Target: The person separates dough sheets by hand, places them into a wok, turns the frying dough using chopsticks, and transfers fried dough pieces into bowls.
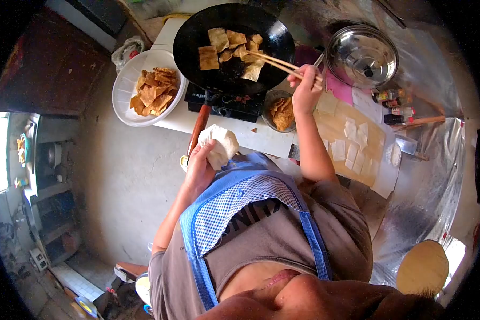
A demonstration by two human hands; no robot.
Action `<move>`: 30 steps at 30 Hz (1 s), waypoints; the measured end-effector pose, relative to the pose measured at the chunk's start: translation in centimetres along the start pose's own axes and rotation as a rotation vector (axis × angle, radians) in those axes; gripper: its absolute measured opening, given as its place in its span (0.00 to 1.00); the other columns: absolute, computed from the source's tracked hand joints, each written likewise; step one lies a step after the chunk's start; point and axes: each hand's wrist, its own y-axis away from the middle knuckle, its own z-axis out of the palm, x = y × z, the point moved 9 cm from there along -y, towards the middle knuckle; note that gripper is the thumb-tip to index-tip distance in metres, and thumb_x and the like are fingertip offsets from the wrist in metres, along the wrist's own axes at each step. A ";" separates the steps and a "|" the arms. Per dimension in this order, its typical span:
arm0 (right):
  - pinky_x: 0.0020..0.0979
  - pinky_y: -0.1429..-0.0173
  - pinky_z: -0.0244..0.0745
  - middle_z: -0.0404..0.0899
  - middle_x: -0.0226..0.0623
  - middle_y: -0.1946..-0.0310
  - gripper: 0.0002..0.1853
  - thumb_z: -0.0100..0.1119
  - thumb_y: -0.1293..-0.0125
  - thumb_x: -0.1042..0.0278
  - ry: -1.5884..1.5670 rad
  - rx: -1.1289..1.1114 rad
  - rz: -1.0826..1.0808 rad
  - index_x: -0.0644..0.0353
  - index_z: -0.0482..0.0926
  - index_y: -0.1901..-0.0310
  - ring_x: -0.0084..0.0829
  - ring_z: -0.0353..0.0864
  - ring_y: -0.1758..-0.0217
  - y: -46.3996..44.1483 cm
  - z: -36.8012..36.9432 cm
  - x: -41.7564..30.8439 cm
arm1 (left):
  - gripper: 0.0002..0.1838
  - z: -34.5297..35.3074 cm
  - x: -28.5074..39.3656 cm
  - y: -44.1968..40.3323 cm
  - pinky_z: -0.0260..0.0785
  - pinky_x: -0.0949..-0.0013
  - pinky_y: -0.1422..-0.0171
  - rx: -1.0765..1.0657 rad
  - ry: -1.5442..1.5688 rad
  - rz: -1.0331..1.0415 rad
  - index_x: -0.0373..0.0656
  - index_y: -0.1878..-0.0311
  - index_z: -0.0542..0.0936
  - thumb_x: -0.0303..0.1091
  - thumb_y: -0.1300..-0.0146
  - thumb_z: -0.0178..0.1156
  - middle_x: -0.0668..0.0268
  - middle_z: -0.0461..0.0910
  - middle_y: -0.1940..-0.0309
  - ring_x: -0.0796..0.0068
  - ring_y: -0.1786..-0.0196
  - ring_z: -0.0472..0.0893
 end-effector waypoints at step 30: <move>0.20 0.75 0.69 0.72 0.31 0.71 0.13 0.47 0.28 0.65 0.212 -0.241 0.018 0.64 0.76 0.65 0.18 0.75 0.76 -0.3 1.0 5.4 | 0.20 -0.5 -0.2 -1.1 0.73 0.57 0.45 0.029 -0.033 -0.037 0.41 0.41 0.68 0.36 0.34 0.55 0.59 0.76 0.50 0.62 0.49 0.78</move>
